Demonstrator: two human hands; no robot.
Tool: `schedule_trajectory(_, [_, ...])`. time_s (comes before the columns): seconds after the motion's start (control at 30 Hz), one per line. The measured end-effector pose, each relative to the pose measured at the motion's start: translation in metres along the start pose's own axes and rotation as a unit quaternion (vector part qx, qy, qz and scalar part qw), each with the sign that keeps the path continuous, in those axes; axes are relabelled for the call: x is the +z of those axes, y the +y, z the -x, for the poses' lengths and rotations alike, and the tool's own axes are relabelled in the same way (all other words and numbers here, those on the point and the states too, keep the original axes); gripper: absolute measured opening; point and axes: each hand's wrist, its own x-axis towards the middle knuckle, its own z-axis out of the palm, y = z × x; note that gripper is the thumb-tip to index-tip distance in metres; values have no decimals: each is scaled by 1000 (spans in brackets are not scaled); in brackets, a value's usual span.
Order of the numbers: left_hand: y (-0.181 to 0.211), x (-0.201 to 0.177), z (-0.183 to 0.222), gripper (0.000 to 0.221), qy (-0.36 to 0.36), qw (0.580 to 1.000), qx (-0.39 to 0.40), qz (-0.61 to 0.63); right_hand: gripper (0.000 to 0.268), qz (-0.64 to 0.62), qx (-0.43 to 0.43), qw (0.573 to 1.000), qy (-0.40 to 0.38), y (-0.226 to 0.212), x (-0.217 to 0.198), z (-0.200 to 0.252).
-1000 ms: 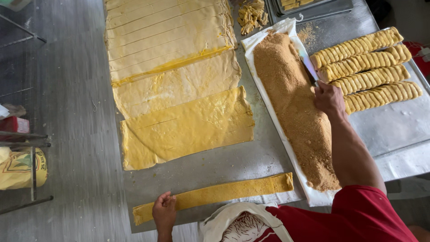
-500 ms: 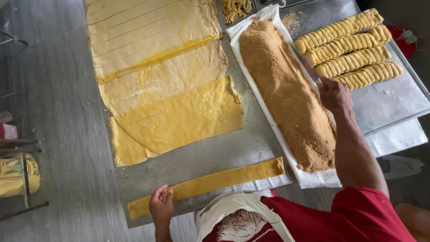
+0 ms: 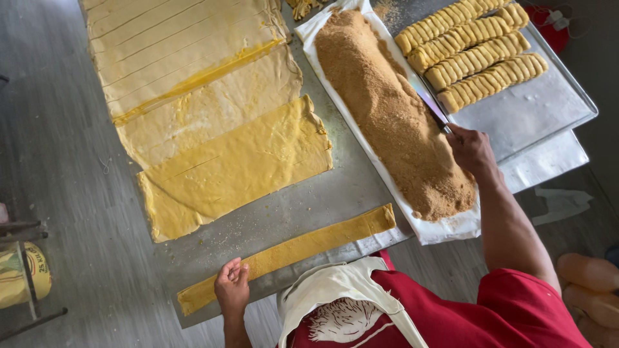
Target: The person prepares pastries by cutting dough into small rectangles, rolling them into shapes, and dredging them through a tray of coating. They then apply a yellow liquid to a large sheet of dough using a brush and begin placing dough strips onto the coating tray.
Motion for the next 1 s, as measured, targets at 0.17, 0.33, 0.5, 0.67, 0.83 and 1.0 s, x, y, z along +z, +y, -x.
schedule_trajectory(0.17, [17, 3, -7, 32, -25, 1000, -8, -13, 35, -21, -3, 1000, -3, -27, 1, 25])
schedule_trajectory(0.33, [19, 1, -9, 33, -38, 999, -10, -1, 37, 5, -67, 997, 36, -70, -4, 53])
schedule_trajectory(0.5, [7, 6, -16, 33, -49, 999, 7, 23, 44, -25, -5, 999, -23, -115, 10, 106])
schedule_trajectory(0.67, [-2, 5, -22, 32, -57, 998, 17, 13, 43, 51, -69, 996, 9, -127, 61, 140])
schedule_trajectory(0.83, [-4, 2, -25, 33, -64, 998, 26, 5, 43, 59, -50, 997, 2, -106, 69, 141])
schedule_trajectory(1.0, [9, 1, -27, 34, -65, 998, 19, 5, 43, 74, -22, 997, 21, -87, 53, 141])
